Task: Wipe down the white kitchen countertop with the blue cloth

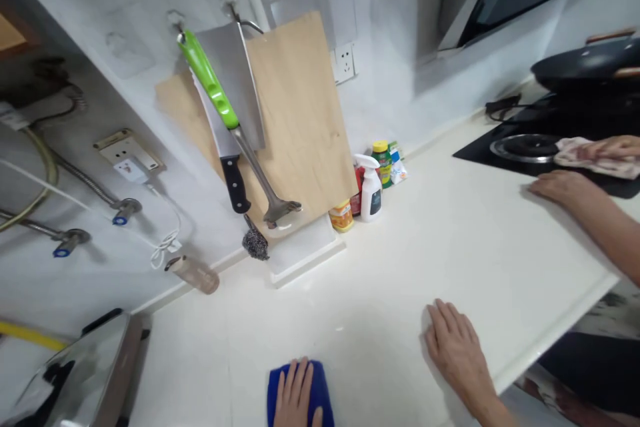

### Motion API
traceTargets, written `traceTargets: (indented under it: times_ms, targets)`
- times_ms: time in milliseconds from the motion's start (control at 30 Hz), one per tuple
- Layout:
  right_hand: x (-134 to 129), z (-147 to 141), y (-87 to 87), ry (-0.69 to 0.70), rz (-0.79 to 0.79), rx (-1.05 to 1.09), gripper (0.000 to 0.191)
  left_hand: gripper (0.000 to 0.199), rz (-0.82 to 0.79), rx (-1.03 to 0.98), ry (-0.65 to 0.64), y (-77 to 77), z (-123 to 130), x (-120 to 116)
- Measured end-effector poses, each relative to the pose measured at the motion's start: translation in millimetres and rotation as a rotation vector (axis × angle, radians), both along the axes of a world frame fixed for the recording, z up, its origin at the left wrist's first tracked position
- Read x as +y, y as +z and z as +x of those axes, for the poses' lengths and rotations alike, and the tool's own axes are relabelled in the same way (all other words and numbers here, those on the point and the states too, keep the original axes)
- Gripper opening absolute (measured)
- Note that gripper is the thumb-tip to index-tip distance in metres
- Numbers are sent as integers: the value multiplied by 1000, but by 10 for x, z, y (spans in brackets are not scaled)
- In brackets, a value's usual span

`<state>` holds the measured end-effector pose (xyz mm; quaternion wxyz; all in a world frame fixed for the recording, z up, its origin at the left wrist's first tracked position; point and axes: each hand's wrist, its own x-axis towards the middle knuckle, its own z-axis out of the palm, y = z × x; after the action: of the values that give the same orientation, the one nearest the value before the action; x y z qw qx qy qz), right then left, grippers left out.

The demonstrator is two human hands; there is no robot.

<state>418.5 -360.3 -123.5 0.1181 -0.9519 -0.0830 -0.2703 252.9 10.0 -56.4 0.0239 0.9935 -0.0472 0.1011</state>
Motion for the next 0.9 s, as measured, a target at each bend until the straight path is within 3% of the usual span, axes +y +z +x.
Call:
traceTargets:
  times_ms: [100,233,400,700,800,900]
  targets:
    - [-26,-8,35,-19,-35,-16,47,65,-43,-21,37,-41,-121,189]
    - [-16,-2,39,-6,-24,-41,47,59,-59,24,77,110,69,498]
    - [50,41,93,6,33,-67,42,52,-45,-42,244,308,629,891]
    - [74,92,327,-85,-10,76,44,57,-108,-213,379,317,1834,1255]
    - [53,57,346,-64,20,109,47,57,-149,-201,360,367,2161,1300]
    - [-15,-20,236,-52,89,93,50,52,-140,-165,297,422,2375,1367]
